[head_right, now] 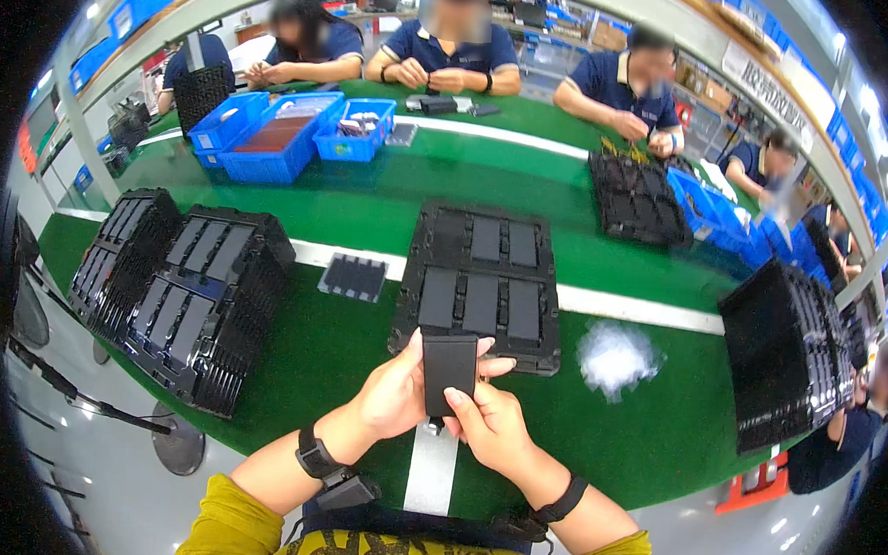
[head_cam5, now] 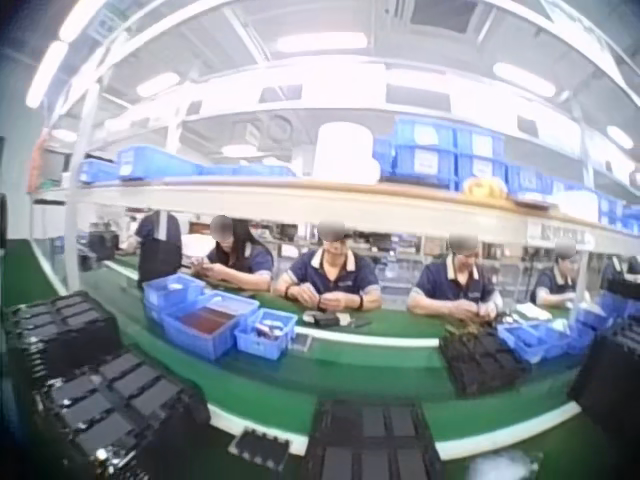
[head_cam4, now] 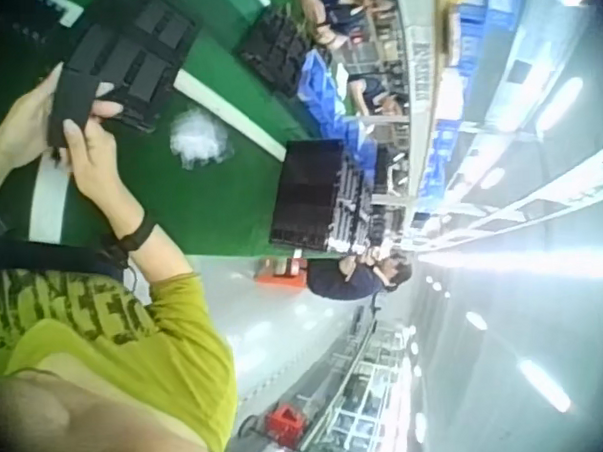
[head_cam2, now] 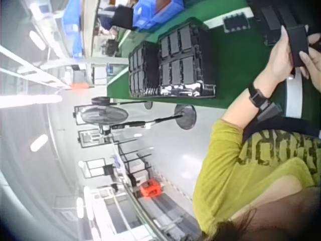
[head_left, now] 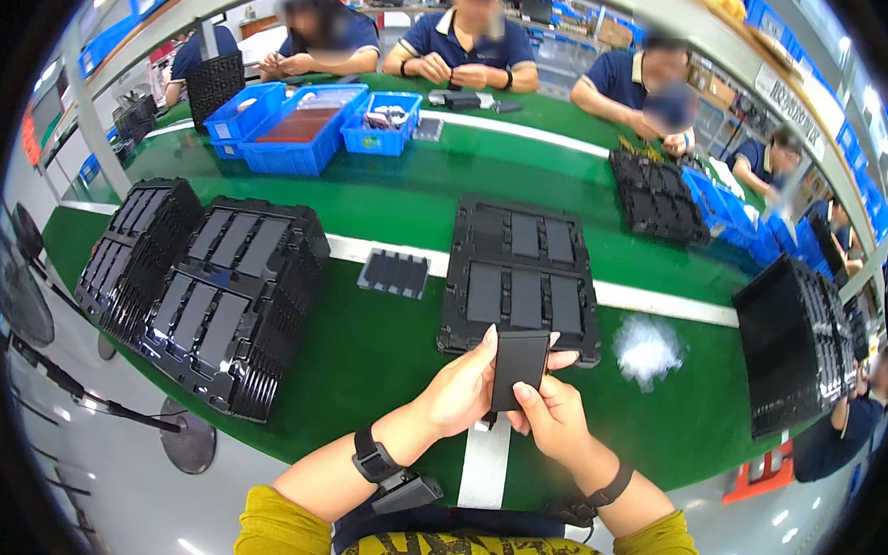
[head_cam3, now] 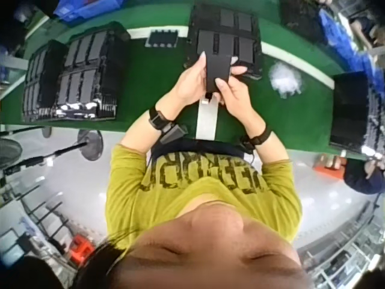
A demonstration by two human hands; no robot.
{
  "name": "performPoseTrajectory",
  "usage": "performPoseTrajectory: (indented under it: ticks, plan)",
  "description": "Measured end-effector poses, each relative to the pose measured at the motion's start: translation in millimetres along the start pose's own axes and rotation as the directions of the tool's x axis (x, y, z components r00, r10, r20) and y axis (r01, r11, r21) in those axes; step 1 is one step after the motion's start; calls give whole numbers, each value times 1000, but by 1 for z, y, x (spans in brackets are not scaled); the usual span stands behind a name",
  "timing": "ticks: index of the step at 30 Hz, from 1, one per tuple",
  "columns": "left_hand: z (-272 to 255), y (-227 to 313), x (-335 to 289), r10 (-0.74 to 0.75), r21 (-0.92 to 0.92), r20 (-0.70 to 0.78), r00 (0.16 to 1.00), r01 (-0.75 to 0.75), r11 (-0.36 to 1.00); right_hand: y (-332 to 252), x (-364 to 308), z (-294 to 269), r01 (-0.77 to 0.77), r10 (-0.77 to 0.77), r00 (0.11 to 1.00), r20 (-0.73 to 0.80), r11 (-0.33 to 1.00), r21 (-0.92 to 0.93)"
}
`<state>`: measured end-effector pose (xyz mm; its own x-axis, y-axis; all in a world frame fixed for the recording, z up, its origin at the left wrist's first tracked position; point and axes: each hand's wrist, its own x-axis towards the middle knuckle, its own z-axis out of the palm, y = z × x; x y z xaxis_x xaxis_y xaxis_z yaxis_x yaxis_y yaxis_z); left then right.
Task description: The worker is manually assembling small black components into a larger assembly tray at a factory workstation.
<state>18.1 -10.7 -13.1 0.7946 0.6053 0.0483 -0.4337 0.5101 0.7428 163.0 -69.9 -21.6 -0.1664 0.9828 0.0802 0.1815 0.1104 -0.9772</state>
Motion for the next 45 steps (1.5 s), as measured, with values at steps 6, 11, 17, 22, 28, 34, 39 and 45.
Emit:
performPoseTrajectory:
  ticks: [6, 11, 17, 22, 28, 34, 39, 45]
  plan:
    - [-5, -3, 0, 58, -22, 79, 995, -56, 998, 9, -1, 5, 227, -234, 968, -95, 971, -77]
    - [3, -2, -2, 58, 9, 24, 998, -58, 998, 6, -2, 2, 283, -286, 958, -14, 952, -119]
    - [1, 7, -2, 417, 200, -86, 905, -394, 897, 2, -3, 7, 150, -150, 988, -40, 989, 2]
    - [-9, 10, -3, 459, 327, 47, 887, -448, 832, 0, -5, 9, 169, -169, 986, -18, 986, -2]
    - [-6, 13, -3, 460, 353, 40, 887, -443, 824, -4, -5, 4, 216, -215, 976, 42, 976, -5]
    - [-4, 13, -4, 425, 375, 50, 904, -412, 831, -6, -7, 1, 226, -225, 972, 63, 974, -4]
    - [-8, 25, -7, 434, 452, 136, 891, -446, 772, -10, -4, -3, 284, -278, 958, 67, 953, -106]
    - [-4, 39, -15, 307, 419, 4, 952, -280, 864, -12, 1, -13, 312, -297, 948, 111, 935, -168]
